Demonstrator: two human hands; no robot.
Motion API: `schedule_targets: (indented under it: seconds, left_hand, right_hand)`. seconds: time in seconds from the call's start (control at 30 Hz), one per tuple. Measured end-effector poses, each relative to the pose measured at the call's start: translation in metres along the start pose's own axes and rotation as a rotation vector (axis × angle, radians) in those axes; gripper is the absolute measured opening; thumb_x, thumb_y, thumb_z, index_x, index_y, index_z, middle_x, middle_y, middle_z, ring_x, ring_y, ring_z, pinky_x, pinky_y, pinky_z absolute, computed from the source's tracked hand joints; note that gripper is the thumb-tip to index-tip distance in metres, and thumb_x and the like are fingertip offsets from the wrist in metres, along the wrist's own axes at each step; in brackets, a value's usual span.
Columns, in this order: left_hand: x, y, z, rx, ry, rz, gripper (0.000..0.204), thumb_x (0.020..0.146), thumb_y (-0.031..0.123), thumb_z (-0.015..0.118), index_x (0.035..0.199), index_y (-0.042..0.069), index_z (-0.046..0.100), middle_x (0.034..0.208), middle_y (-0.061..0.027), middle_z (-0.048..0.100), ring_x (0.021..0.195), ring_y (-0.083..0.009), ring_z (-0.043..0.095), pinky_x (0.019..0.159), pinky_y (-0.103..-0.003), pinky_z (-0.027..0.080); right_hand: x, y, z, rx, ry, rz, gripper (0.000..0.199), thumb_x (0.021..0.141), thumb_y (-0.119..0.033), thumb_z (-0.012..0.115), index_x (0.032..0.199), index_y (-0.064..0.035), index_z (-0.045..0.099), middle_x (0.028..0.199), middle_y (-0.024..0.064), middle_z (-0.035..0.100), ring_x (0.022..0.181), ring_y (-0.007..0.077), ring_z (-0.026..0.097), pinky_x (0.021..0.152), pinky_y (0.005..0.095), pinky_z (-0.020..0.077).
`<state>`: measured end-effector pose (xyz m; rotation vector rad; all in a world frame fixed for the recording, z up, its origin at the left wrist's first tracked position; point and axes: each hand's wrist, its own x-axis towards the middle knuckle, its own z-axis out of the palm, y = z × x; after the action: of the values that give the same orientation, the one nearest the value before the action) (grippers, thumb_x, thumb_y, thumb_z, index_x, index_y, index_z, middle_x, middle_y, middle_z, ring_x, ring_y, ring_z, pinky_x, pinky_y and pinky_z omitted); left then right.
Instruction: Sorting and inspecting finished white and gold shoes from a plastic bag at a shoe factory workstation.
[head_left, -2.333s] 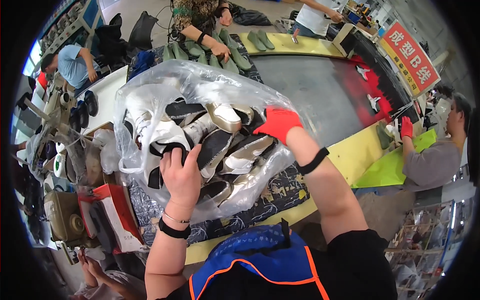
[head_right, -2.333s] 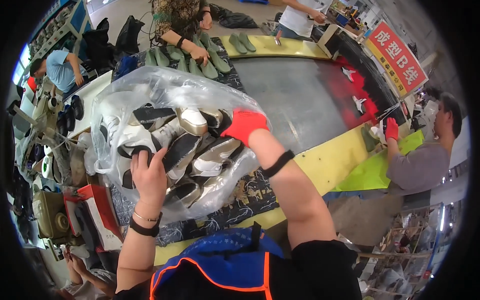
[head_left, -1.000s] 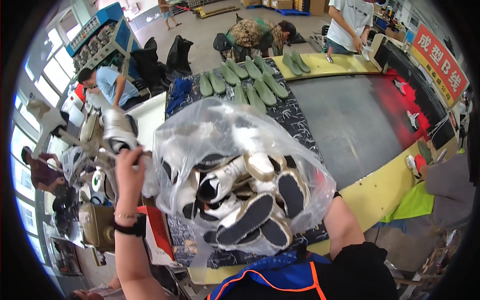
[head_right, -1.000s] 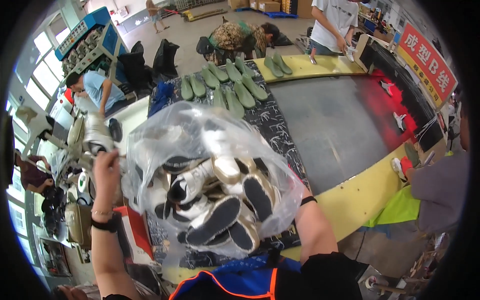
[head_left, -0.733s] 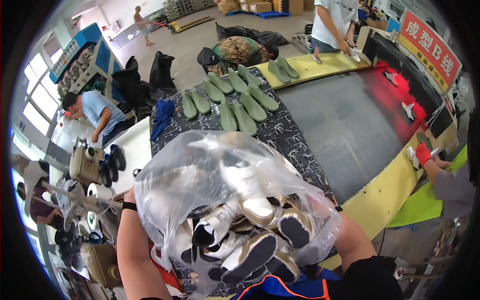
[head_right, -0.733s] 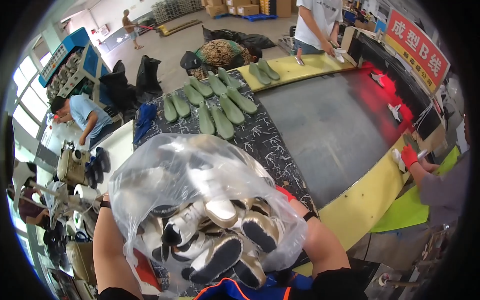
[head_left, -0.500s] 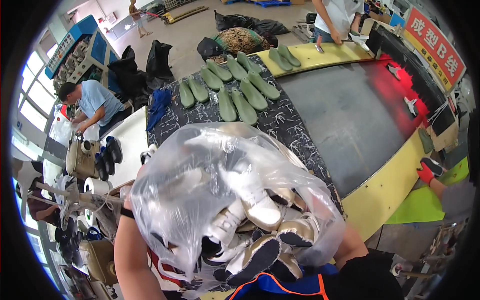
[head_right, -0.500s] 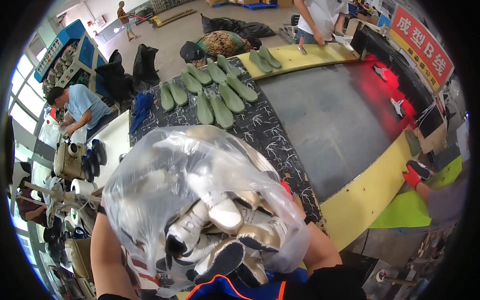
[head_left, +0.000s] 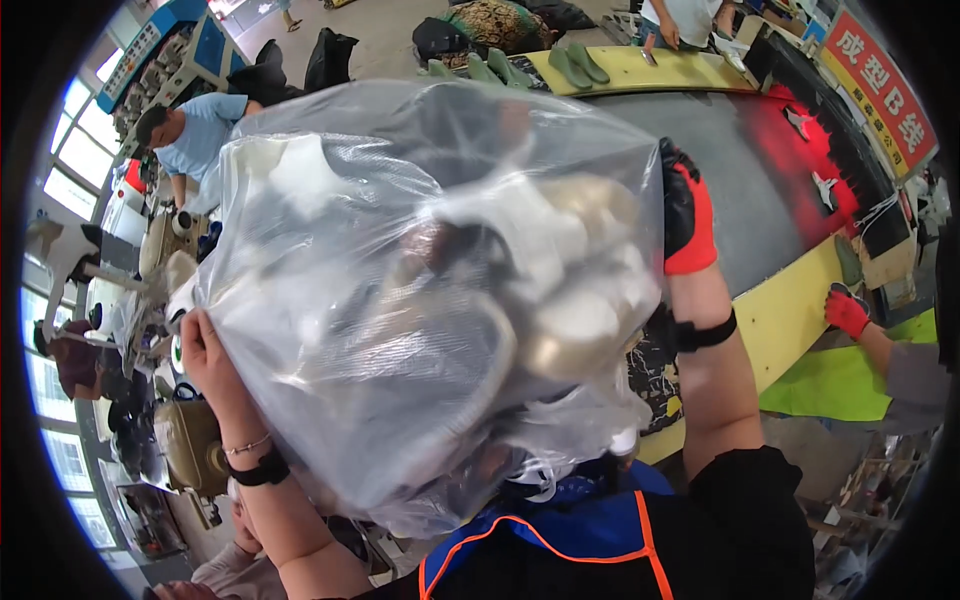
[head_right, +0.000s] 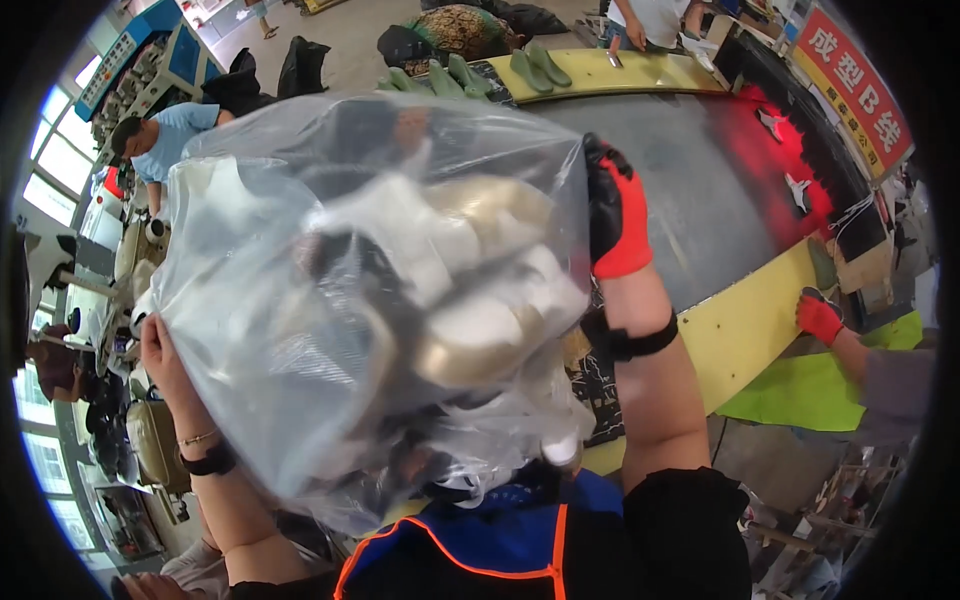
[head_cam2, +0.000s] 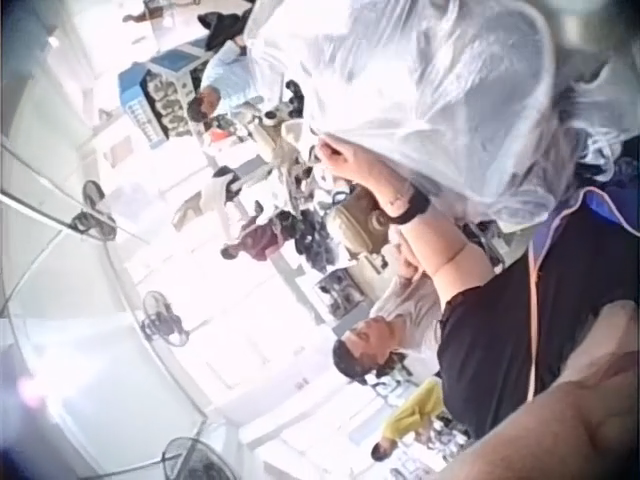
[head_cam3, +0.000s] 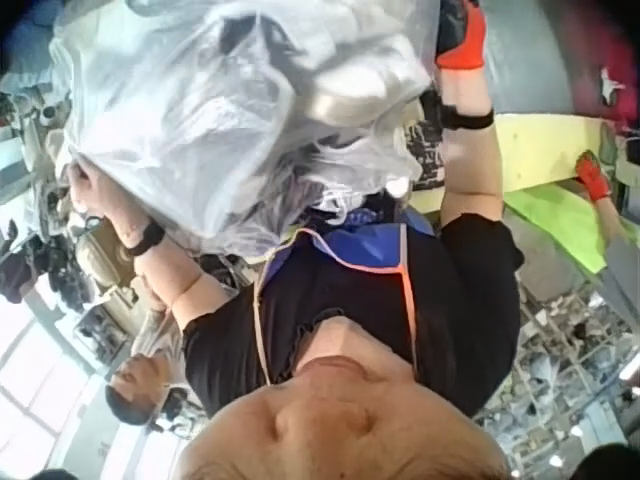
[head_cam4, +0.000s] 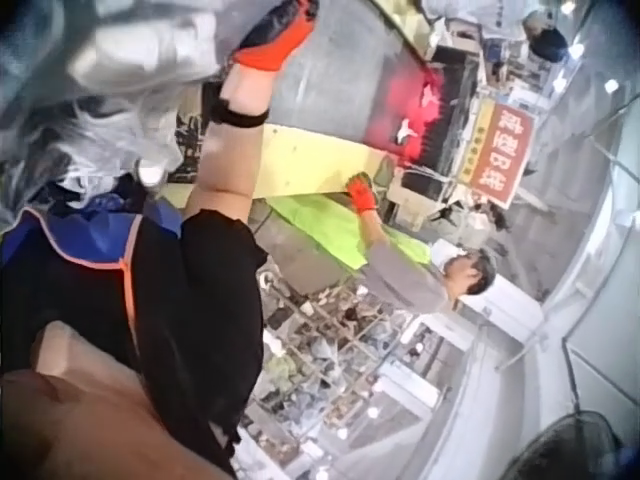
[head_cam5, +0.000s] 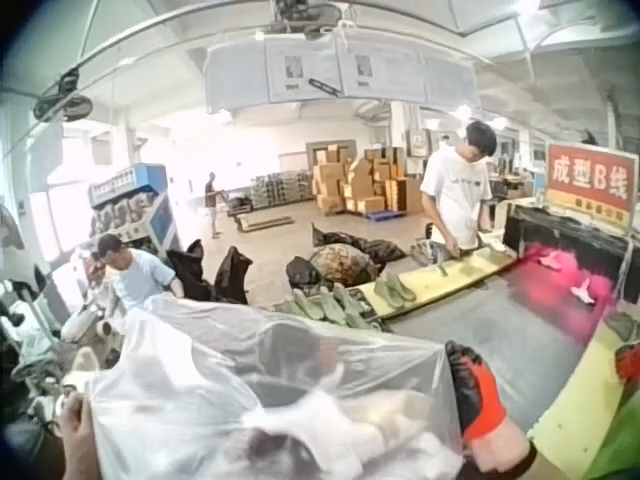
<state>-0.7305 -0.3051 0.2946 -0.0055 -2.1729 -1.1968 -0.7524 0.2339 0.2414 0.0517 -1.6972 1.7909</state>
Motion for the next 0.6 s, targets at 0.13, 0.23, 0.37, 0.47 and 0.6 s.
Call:
schedule_targets:
  seconds: [0.13, 0.23, 0.37, 0.47, 0.6]
  left_hand:
    - [-0.042, -0.028, 0.012, -0.034, 0.073, -0.148, 0.025, 0.103, 0.019, 0.051, 0.085, 0.002, 0.057, 0.077, 0.0042, 0.051, 0.073, -0.0033, 0.042, 0.065, -0.019, 0.036]
    - [-0.045, -0.031, 0.016, -0.124, 0.099, -0.176, 0.024, 0.103, 0.018, 0.05, 0.087, 0.003, 0.058, 0.079, 0.0042, 0.053, 0.074, -0.004, 0.043, 0.066, -0.02, 0.038]
    - [-0.018, 0.007, 0.019, -0.068, 0.219, -0.183, 0.024, 0.103, 0.02, 0.05, 0.091, 0.0, 0.059, 0.078, 0.0014, 0.053, 0.073, -0.0062, 0.044, 0.067, -0.022, 0.041]
    - [0.016, 0.006, 0.051, 0.007, 0.132, -0.078, 0.025, 0.102, 0.022, 0.053, 0.093, 0.0, 0.061, 0.077, 0.001, 0.054, 0.07, -0.007, 0.045, 0.066, -0.024, 0.042]
    - [0.065, -0.092, 0.083, 0.192, -0.137, -0.098, 0.032, 0.096, 0.031, 0.062, 0.101, 0.001, 0.069, 0.073, 0.0017, 0.059, 0.063, -0.0049, 0.05, 0.051, -0.022, 0.041]
  right_hand:
    - [0.001, 0.001, -0.005, 0.234, 0.02, 0.288, 0.021, 0.1, -0.022, 0.055, 0.1, -0.0042, 0.066, 0.088, -0.0005, 0.065, 0.08, 0.0086, 0.056, 0.072, 0.0243, 0.0459]
    - [0.003, 0.016, -0.03, 0.097, 0.034, 0.268, 0.022, 0.1, -0.023, 0.056, 0.101, -0.0038, 0.066, 0.089, -0.0003, 0.065, 0.082, 0.0084, 0.057, 0.073, 0.0235, 0.0462]
    - [0.04, -0.016, -0.014, 0.511, 0.084, 0.036, 0.023, 0.098, -0.018, 0.055, 0.106, 0.0015, 0.064, 0.096, 0.0065, 0.068, 0.09, 0.0149, 0.063, 0.083, 0.0271, 0.0492]
    - [0.089, -0.019, -0.034, 0.173, -0.098, -0.111, 0.027, 0.095, -0.024, 0.06, 0.103, 0.0, 0.066, 0.094, 0.0077, 0.069, 0.088, 0.0189, 0.065, 0.081, 0.0325, 0.0504]
    - [0.149, 0.06, -0.016, -0.509, 0.003, -0.103, 0.023, 0.09, -0.021, 0.065, 0.103, -0.0023, 0.069, 0.095, 0.0029, 0.068, 0.085, 0.0138, 0.062, 0.076, 0.028, 0.049]
